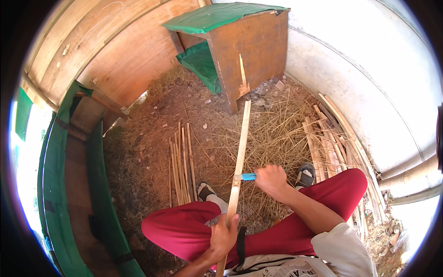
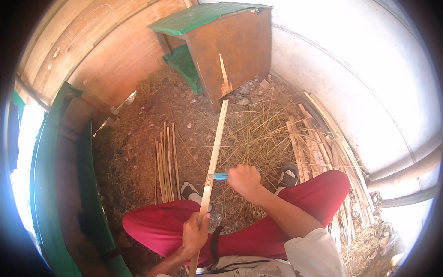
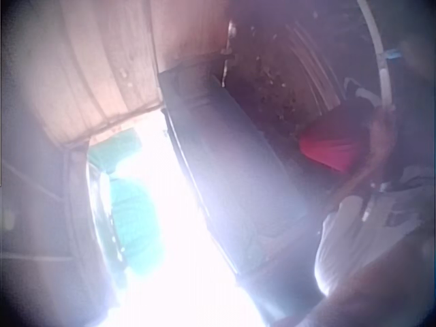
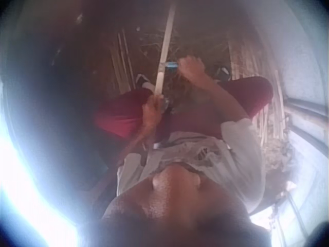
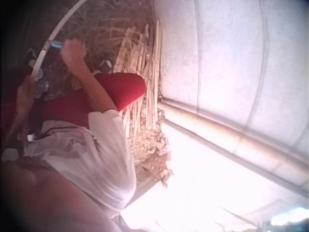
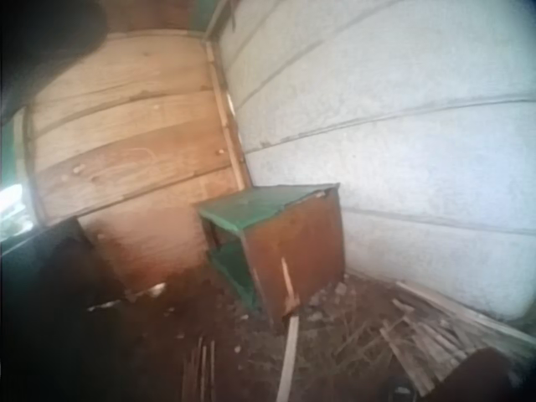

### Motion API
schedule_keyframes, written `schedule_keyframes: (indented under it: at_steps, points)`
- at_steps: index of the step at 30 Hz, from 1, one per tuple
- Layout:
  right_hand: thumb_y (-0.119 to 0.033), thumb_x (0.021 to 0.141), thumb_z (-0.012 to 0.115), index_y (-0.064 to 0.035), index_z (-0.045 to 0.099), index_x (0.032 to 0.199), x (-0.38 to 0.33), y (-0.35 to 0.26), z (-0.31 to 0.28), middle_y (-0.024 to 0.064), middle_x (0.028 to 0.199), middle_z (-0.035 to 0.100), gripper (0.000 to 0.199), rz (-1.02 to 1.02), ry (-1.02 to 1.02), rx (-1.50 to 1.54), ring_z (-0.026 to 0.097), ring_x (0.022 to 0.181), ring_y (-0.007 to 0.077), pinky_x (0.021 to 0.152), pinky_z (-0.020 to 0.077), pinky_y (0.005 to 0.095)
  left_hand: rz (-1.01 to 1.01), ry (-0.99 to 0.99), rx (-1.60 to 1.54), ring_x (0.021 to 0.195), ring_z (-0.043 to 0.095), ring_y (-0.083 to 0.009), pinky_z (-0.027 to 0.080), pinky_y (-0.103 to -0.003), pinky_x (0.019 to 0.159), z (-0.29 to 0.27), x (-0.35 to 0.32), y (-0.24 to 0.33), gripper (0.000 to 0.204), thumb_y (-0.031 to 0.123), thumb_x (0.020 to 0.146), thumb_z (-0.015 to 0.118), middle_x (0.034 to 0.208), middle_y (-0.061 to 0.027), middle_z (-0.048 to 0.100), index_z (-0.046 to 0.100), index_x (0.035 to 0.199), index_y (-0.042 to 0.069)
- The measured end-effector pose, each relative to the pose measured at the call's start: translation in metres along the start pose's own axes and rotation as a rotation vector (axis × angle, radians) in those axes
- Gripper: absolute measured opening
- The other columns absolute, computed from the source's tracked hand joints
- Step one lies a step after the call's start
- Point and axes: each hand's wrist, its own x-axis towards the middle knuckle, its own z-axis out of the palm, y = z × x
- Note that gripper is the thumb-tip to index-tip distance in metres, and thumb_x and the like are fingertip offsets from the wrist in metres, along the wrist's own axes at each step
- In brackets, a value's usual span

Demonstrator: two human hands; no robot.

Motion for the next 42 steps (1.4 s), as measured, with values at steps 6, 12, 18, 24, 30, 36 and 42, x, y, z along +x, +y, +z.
schedule_keyframes:
  at_steps: [6,12,18,24,30,36,42]
  points:
    - [-0.014,0.080,0.060,-0.0055,0.070,0.072,0.007,0.005,0.023,0.0152,0.072,0.069,0.015,-0.014,0.012,-0.051,0.070,0.065,0.0318,0.055,0.0537,0.0432,-0.005,-0.059,0.039,0.077,0.065,-0.0487,0.051,-0.052,0.065,-0.001,0.001,-0.008,0.041,0.038,0.100,0.055,0.076,-0.0276,0.065,0.061,0.105,-0.003]
    - [-0.015,0.081,0.061,-0.0054,0.072,0.077,0.013,0.011,0.036,0.0155,0.076,0.070,0.015,0.004,-0.046,-0.063,0.071,0.071,0.0319,0.059,0.0548,0.0433,-0.045,-0.079,0.063,0.079,0.065,-0.0486,0.050,-0.052,0.067,0.002,0.002,-0.007,0.042,0.038,0.099,0.055,0.077,-0.0286,0.064,0.061,0.104,-0.003]
    - [-0.016,0.082,0.061,-0.0059,0.073,0.080,0.018,0.012,0.036,0.0150,0.080,0.071,0.016,0.015,-0.138,-0.057,0.071,0.075,0.0318,0.063,0.0553,0.0425,-0.080,-0.093,0.033,0.075,0.066,-0.0457,0.049,-0.050,0.065,0.004,0.004,-0.009,0.044,0.040,0.099,0.055,0.074,-0.0268,0.063,0.061,0.096,-0.004]
    - [-0.015,0.079,0.061,-0.0047,0.069,0.069,0.020,0.024,0.056,0.0159,0.069,0.068,0.016,-0.027,0.071,-0.027,0.069,0.061,0.0322,0.053,0.0534,0.0434,-0.079,-0.113,0.068,0.075,0.065,-0.0451,0.049,-0.049,0.065,0.006,0.004,-0.007,0.045,0.040,0.100,0.054,0.073,-0.0263,0.062,0.060,0.093,-0.004]
    - [-0.015,0.084,0.059,-0.0044,0.071,0.078,0.037,0.056,0.055,0.0169,0.079,0.070,0.017,0.119,-0.051,-0.064,0.072,0.073,0.0331,0.062,0.0561,0.0448,-0.175,-0.193,0.028,0.076,0.064,-0.0476,0.048,-0.050,0.066,0.005,-0.019,-0.008,0.044,0.040,0.099,0.054,0.073,-0.0269,0.062,0.058,0.090,-0.003]
    - [-0.016,0.083,0.059,-0.0024,0.070,0.075,0.041,0.072,0.064,0.0188,0.074,0.068,0.020,0.204,0.004,-0.007,0.069,0.069,0.0372,0.060,0.0543,0.0483,-0.182,-0.255,0.067,0.075,0.064,-0.0474,0.049,-0.050,0.066,-0.011,-0.027,-0.011,0.043,0.040,0.099,0.054,0.073,-0.0267,0.062,0.059,0.095,-0.002]
    - [-0.016,0.084,0.058,-0.0024,0.070,0.076,0.047,0.082,0.070,0.0187,0.075,0.068,0.019,0.237,0.025,-0.022,0.069,0.068,0.0381,0.059,0.0548,0.0486,-0.209,-0.255,0.042,0.064,0.061,-0.0315,0.047,-0.043,0.060,-0.020,-0.047,-0.015,0.038,0.035,0.098,0.058,0.067,-0.0179,0.060,0.061,0.095,-0.002]
